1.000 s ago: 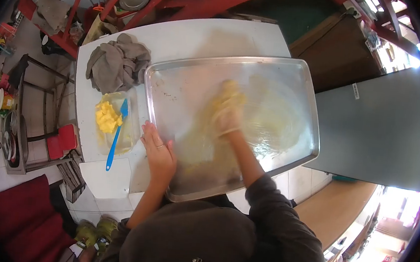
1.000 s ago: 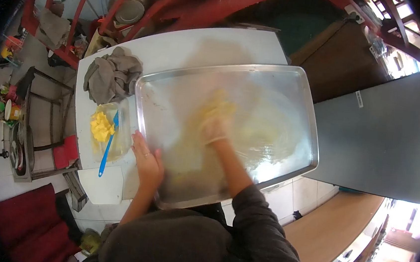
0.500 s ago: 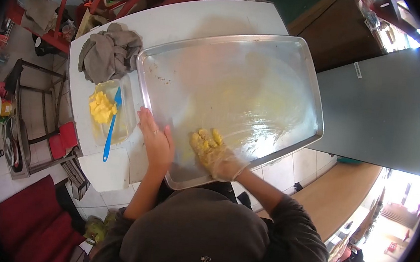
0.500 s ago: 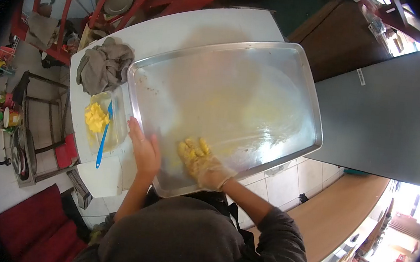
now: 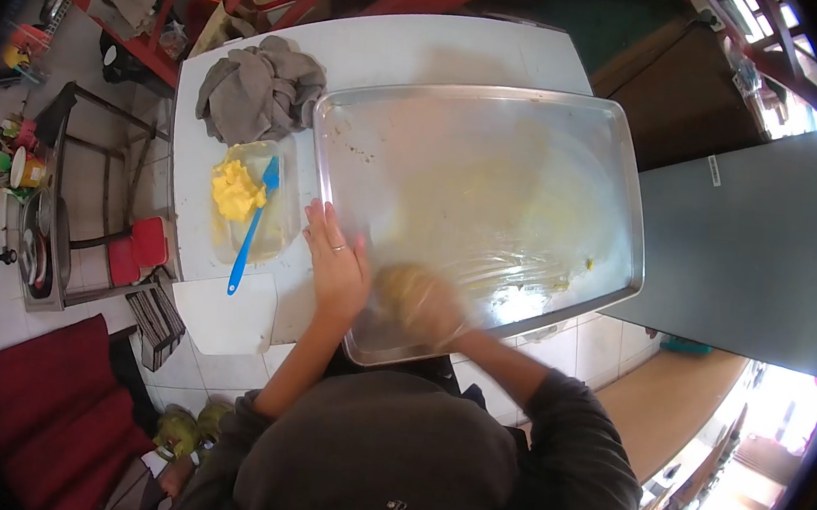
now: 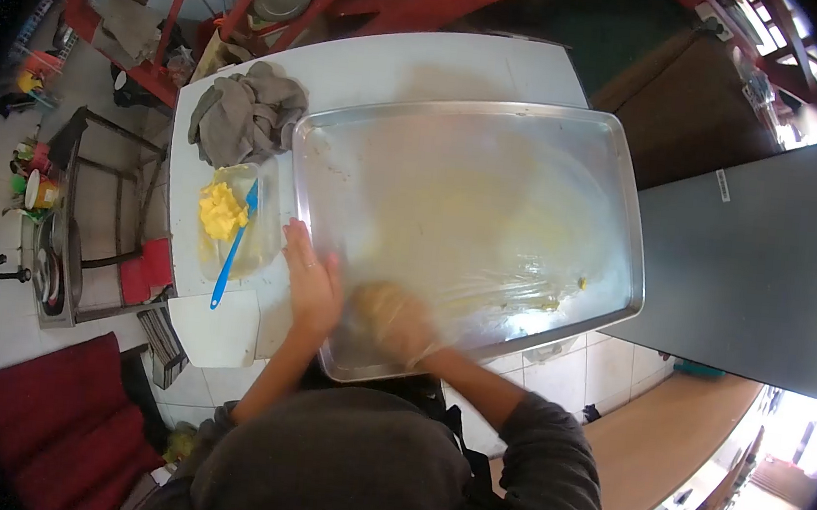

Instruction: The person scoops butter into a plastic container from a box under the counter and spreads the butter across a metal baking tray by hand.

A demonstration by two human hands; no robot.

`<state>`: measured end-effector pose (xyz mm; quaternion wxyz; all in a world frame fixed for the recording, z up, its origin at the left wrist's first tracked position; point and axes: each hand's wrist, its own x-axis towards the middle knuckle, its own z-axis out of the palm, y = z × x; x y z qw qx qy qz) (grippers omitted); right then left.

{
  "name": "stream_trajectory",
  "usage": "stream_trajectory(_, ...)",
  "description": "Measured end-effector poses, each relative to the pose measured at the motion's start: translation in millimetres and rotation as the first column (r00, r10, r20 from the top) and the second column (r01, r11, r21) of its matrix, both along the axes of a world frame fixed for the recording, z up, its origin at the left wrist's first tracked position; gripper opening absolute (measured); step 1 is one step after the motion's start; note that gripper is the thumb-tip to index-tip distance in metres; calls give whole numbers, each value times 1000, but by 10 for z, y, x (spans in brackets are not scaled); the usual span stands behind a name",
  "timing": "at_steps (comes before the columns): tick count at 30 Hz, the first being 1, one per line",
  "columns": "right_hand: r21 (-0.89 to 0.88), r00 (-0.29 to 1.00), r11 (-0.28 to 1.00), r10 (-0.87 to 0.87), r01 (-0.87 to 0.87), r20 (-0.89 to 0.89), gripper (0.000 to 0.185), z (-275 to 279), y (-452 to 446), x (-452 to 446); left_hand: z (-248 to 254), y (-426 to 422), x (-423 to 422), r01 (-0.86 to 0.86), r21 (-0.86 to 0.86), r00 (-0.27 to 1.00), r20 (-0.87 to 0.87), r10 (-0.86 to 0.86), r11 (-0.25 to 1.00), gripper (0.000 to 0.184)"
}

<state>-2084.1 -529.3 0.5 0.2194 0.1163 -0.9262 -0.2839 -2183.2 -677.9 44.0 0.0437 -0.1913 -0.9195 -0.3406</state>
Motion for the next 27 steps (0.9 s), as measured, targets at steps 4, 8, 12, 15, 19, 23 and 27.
stream_trajectory(4,-360,563,465,-434,809,703,31,-151,1917,-669,12,-13,29,3,7,1000,9,-3,1000,64)
stream_trajectory(8,-485,880,738,-342,469,331,29,-391,1723,-989,2,15,22,-5,46,1000,8,5,999,63)
stream_trajectory(12,-821,929,547,196,161,313,33,123,-408,-768,50,17,26,2,74,999,38,-4,997,61)
stream_trajectory(15,-354,979,932,-2,75,202,31,-645,232,-428,26,2,2,1,117,999,41,-6,993,60)
stream_trajectory(19,-338,694,667,-380,664,611,32,-350,1642,-349,-5,-10,28,1,166,999,37,-7,986,60)
stream_trajectory(23,-99,566,628,-609,772,555,41,-388,1977,-203,13,1,23,-4,168,999,39,-3,986,60)
stream_trajectory(27,-402,821,820,-136,407,555,33,-89,424,241,48,-8,22,2,190,998,64,-14,982,61)
